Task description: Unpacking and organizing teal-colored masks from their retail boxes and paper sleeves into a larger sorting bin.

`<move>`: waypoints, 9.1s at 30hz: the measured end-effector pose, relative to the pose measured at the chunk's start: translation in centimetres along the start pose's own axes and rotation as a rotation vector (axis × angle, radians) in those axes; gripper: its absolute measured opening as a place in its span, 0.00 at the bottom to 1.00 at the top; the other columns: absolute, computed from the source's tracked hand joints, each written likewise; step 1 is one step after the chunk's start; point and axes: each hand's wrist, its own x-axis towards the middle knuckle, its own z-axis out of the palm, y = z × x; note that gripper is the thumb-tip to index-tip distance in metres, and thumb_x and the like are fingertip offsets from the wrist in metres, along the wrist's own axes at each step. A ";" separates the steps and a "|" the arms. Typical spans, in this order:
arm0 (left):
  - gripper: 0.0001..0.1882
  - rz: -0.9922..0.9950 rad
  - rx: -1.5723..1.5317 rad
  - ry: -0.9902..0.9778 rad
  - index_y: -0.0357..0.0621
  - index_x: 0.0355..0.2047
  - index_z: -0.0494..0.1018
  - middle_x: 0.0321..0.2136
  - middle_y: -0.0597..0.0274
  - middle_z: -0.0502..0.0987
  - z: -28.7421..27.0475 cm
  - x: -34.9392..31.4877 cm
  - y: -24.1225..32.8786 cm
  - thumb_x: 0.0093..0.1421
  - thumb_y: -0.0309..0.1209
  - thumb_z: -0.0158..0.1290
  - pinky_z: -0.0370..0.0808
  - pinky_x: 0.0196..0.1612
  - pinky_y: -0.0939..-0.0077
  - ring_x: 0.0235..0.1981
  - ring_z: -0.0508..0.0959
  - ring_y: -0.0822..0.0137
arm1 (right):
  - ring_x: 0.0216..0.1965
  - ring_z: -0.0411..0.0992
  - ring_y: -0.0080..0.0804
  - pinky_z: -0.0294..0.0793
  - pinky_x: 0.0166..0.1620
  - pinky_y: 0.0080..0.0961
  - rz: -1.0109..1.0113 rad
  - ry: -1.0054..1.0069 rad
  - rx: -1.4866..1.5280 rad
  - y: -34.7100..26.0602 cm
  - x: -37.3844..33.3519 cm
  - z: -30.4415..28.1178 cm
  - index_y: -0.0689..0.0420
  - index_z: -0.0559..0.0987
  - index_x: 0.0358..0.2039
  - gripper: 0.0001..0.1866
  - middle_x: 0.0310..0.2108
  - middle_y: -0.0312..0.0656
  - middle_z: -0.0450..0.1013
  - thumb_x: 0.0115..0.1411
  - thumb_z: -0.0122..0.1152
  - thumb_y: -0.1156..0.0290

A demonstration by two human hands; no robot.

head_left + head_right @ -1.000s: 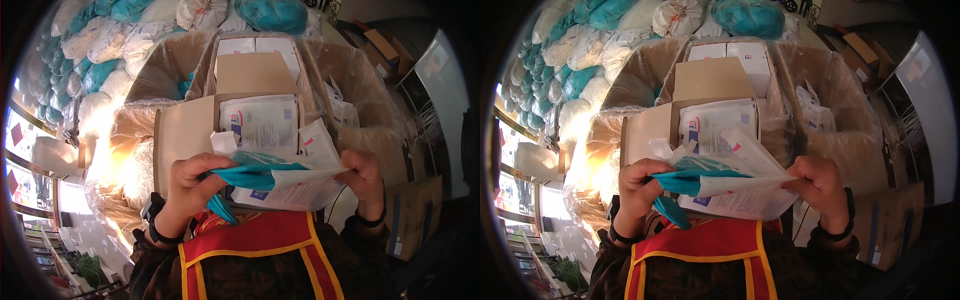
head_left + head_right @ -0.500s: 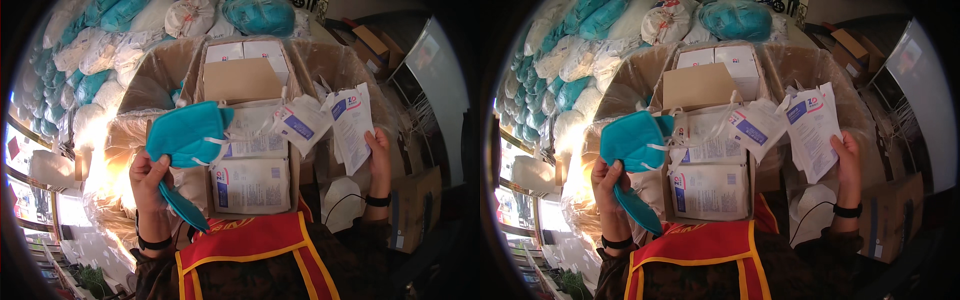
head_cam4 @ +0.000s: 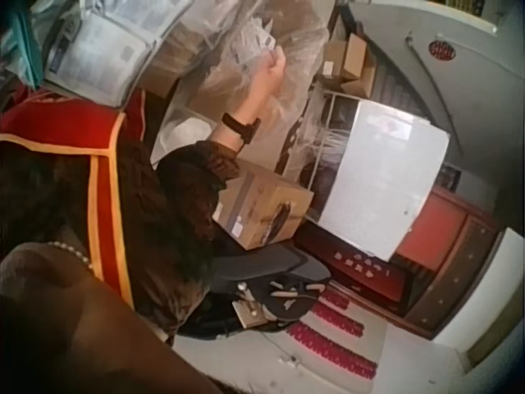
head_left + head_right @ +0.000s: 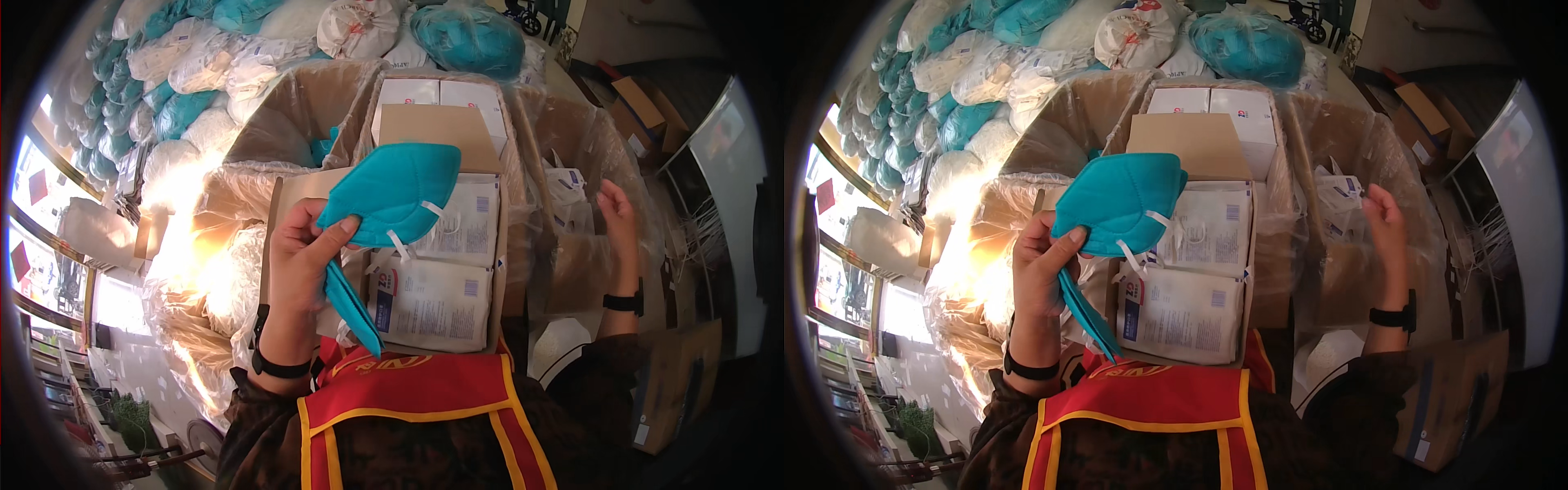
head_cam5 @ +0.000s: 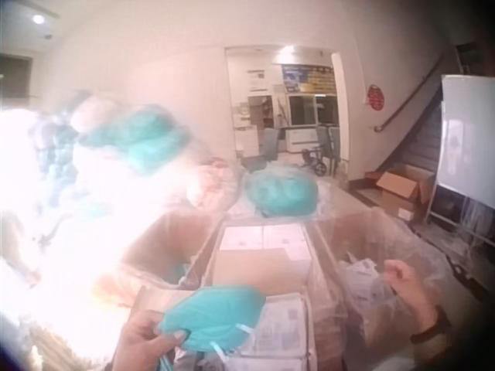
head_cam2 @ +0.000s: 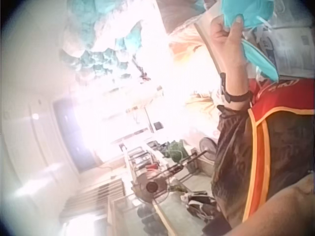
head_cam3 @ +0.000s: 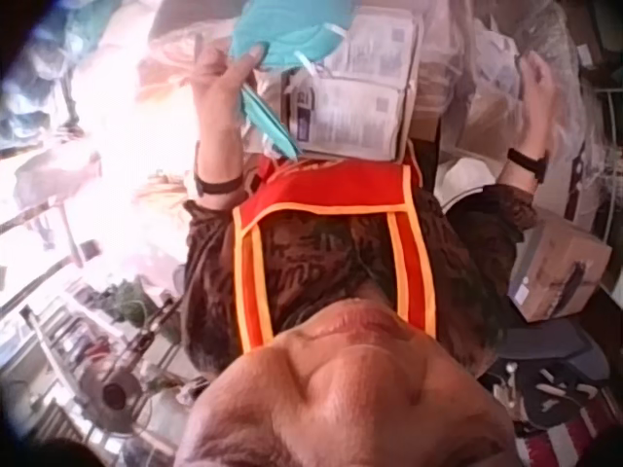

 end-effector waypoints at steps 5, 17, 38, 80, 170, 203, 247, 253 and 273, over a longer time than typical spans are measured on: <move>0.08 0.083 0.262 -0.065 0.37 0.34 0.73 0.24 0.70 0.76 1.5 -0.7 -0.2 0.55 0.20 0.60 0.68 0.29 0.88 0.25 0.73 0.82 | 0.45 0.72 0.29 0.70 0.46 0.23 -0.501 -0.289 -0.014 -19.6 -6.8 10.5 0.60 0.74 0.51 0.20 0.43 0.40 0.74 0.56 0.62 0.76; 0.08 -0.059 -0.193 -0.195 0.39 0.38 0.74 0.26 0.58 0.80 -1.4 -0.7 1.0 0.63 0.30 0.55 0.71 0.25 0.86 0.24 0.76 0.77 | 0.34 0.71 0.40 0.71 0.36 0.29 -0.802 -0.253 -0.283 -23.6 -10.4 13.0 0.59 0.78 0.30 0.10 0.34 0.44 0.72 0.46 0.68 0.82; 0.24 -0.152 -0.384 0.121 0.41 0.48 0.72 0.34 0.62 0.76 -1.7 1.1 -0.1 0.65 0.50 0.48 0.71 0.23 0.85 0.26 0.73 0.76 | 0.27 0.72 0.42 0.73 0.31 0.32 -1.001 -0.224 -0.288 -25.8 -11.7 16.4 0.60 0.71 0.27 0.10 0.29 0.46 0.69 0.49 0.65 0.81; 0.05 0.113 0.538 -0.057 0.41 0.32 0.73 0.23 0.74 0.67 -7.2 -3.3 2.5 0.57 0.26 0.57 0.61 0.29 0.87 0.25 0.65 0.83 | 0.36 0.70 0.44 0.70 0.42 0.37 -0.759 -0.719 -0.377 -18.7 -13.8 19.7 0.59 0.74 0.30 0.10 0.30 0.44 0.68 0.48 0.66 0.71; 0.07 0.077 0.549 -0.201 0.35 0.30 0.78 0.22 0.68 0.77 0.5 -3.2 -0.5 0.60 0.27 0.58 0.68 0.29 0.86 0.26 0.72 0.82 | 0.32 0.70 0.46 0.70 0.33 0.37 -0.647 -0.707 -0.046 -22.4 -11.6 19.0 0.59 0.72 0.27 0.10 0.25 0.44 0.66 0.49 0.66 0.74; 0.03 0.417 0.715 -0.414 0.37 0.31 0.78 0.24 0.57 0.78 0.1 -2.6 1.9 0.57 0.23 0.57 0.71 0.29 0.77 0.25 0.77 0.66 | 0.29 0.70 0.38 0.70 0.32 0.30 -0.720 -0.604 -0.002 -23.9 -11.5 18.0 0.59 0.78 0.37 0.11 0.29 0.42 0.68 0.51 0.65 0.78; 0.24 0.084 0.739 -0.711 0.39 0.44 0.73 0.34 0.53 0.79 1.0 -2.1 0.5 0.46 0.30 0.65 0.74 0.37 0.72 0.32 0.78 0.62 | 0.32 0.69 0.42 0.69 0.35 0.35 -1.001 -0.632 -0.041 -23.5 -12.1 18.4 0.56 0.71 0.25 0.11 0.28 0.40 0.67 0.43 0.65 0.76; 0.18 0.094 0.758 -0.586 0.37 0.39 0.75 0.27 0.55 0.78 0.7 -2.6 -0.4 0.46 0.26 0.63 0.74 0.35 0.73 0.29 0.79 0.63 | 0.35 0.70 0.41 0.70 0.40 0.35 -0.946 -0.638 -0.062 -23.1 -12.5 18.2 0.56 0.74 0.31 0.14 0.33 0.41 0.68 0.43 0.67 0.73; 0.28 -0.220 0.131 -0.567 0.38 0.56 0.69 0.35 0.69 0.76 -2.6 -2.3 -1.6 0.53 0.15 0.58 0.68 0.35 0.85 0.31 0.69 0.81 | 0.34 0.69 0.14 0.69 0.40 0.15 -0.011 -0.682 0.282 -13.7 -9.5 11.6 0.60 0.77 0.34 0.04 0.30 0.30 0.74 0.57 0.61 0.77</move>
